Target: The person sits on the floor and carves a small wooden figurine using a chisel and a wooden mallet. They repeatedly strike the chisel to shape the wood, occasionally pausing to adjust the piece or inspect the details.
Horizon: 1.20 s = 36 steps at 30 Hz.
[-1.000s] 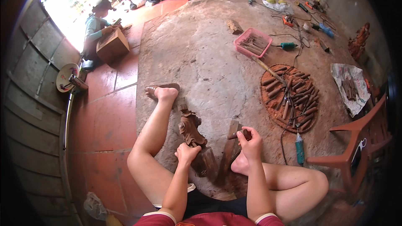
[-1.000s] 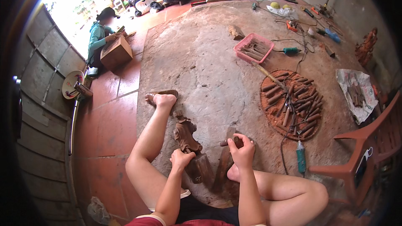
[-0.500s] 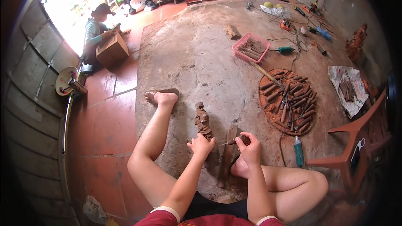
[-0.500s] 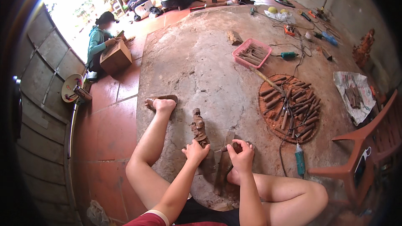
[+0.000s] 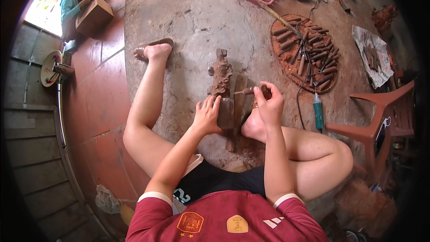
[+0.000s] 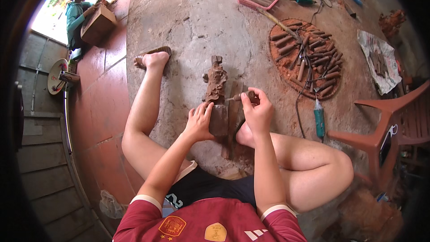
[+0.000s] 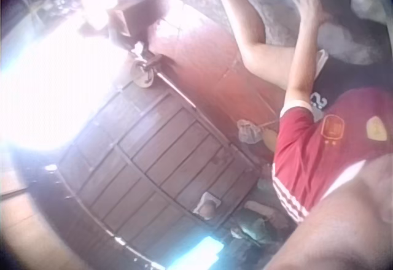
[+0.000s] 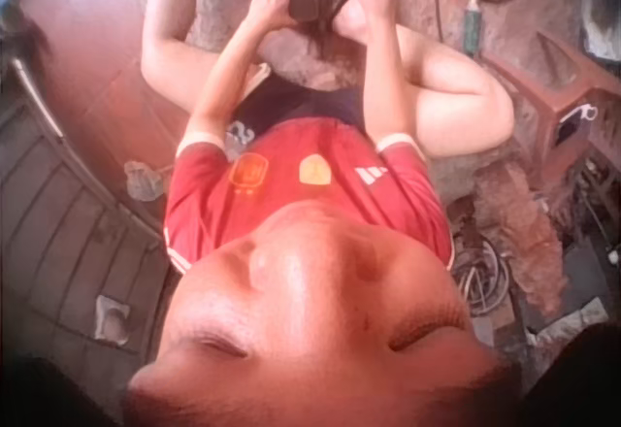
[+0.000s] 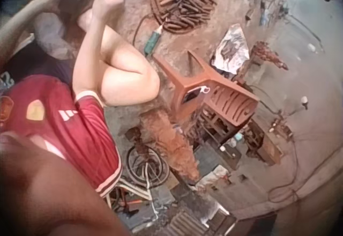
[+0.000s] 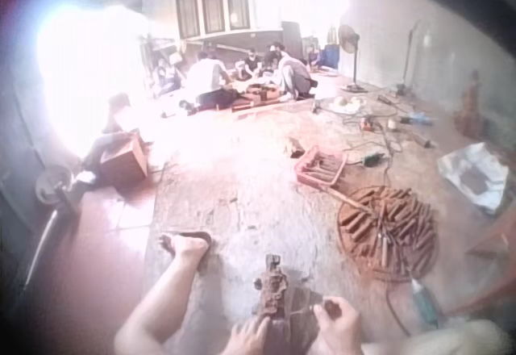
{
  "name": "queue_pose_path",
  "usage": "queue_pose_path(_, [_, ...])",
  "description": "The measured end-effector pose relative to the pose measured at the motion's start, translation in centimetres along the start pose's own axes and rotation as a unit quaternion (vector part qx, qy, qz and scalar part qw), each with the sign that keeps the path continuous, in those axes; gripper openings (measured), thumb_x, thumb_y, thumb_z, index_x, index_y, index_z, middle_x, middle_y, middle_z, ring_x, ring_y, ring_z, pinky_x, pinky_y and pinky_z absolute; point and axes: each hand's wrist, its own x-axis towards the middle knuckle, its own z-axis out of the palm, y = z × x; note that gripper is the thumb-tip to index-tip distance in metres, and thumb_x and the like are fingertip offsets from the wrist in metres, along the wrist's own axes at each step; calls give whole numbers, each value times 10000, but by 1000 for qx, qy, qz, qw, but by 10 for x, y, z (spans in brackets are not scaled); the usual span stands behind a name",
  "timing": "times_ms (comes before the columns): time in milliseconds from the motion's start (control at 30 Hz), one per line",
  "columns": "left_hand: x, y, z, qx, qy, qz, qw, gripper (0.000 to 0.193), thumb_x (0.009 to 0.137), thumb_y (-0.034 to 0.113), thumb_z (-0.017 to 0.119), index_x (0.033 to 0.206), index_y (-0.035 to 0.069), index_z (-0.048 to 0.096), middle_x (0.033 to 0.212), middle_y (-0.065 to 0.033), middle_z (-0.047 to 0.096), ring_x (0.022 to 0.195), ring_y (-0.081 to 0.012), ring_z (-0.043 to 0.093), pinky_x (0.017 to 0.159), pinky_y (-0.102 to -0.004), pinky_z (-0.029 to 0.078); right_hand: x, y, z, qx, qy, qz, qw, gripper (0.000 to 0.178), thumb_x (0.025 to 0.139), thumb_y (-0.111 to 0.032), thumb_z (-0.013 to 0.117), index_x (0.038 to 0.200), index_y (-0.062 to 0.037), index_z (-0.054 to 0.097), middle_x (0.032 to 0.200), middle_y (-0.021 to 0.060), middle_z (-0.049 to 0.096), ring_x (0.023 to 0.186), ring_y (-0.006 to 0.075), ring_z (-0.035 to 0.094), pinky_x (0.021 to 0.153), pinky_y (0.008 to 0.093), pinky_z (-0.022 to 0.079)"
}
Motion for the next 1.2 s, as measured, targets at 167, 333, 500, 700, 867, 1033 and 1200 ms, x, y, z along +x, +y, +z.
queue_pose_path(167, [-6, -1, -17, 33, -59, 34, 997, 1257, 446, 382, 896, 1496, 60, 284, 1423, -200, 408, 1358, -340, 379, 1051, -565, 306, -4, -3, 6, 71, -33, -6, 997, 244, 887, -86, 697, 1111, -4, 647, 783, 52, 688, 679, 95, 656, 630, 255, 522])
queue_pose_path(333, [-41, -20, -23, 81, -75, 83, 990, 1292, 403, 291, 905, 1512, 95, 271, 1432, -164, 407, 1335, -335, 395, 1041, -564, 308, -10, -4, 3, -41, -161, -77, 983, 246, 864, -70, 690, 1101, -13, 651, 884, 104, 695, 719, 178, 670, 720, 281, 504])
queue_pose_path(500, [-58, -43, -29, -31, -87, 35, 995, 1251, 448, 202, 878, 1527, 92, 254, 1487, -149, 350, 1342, -361, 375, 1077, -516, 297, -19, -20, 13, -96, -266, -92, 955, 259, 849, -51, 688, 1103, -19, 646, 987, 129, 687, 800, 213, 660, 709, 306, 512])
queue_pose_path(700, [-51, -27, -24, -68, -83, 43, 993, 1195, 490, 179, 859, 1524, 82, 267, 1486, -155, 352, 1343, -365, 369, 1079, -512, 277, -13, -13, 14, -120, -286, -118, 943, 267, 845, -28, 682, 1109, -9, 639, 1027, 156, 680, 814, 259, 666, 709, 335, 530])
queue_pose_path(867, [-52, -30, -28, -70, -102, 47, 991, 1191, 471, 185, 853, 1516, 86, 291, 1478, -150, 366, 1313, -362, 391, 1081, -494, 269, -11, -7, 19, -105, -315, -91, 939, 271, 838, -17, 680, 1106, -6, 638, 1040, 177, 675, 870, 313, 680, 739, 354, 541])
queue_pose_path(1033, [-56, -32, -33, -118, -94, 51, 987, 1151, 544, 333, 882, 1505, 55, 311, 1487, -168, 389, 1329, -397, 377, 1056, -531, 290, -21, 8, 41, -92, -316, -136, 934, 266, 835, -15, 673, 1099, 8, 642, 1059, 183, 677, 948, 338, 667, 813, 362, 534])
queue_pose_path(1200, [-35, -16, -21, -271, 76, 47, 958, 767, 771, 267, 787, 1403, 19, 430, 1415, -169, 496, 1318, -316, 464, 1062, -475, 336, -31, -1, 56, -66, -326, -145, 932, 334, 782, 14, 731, 1109, 9, 663, 1019, 168, 680, 806, 252, 686, 676, 322, 551])
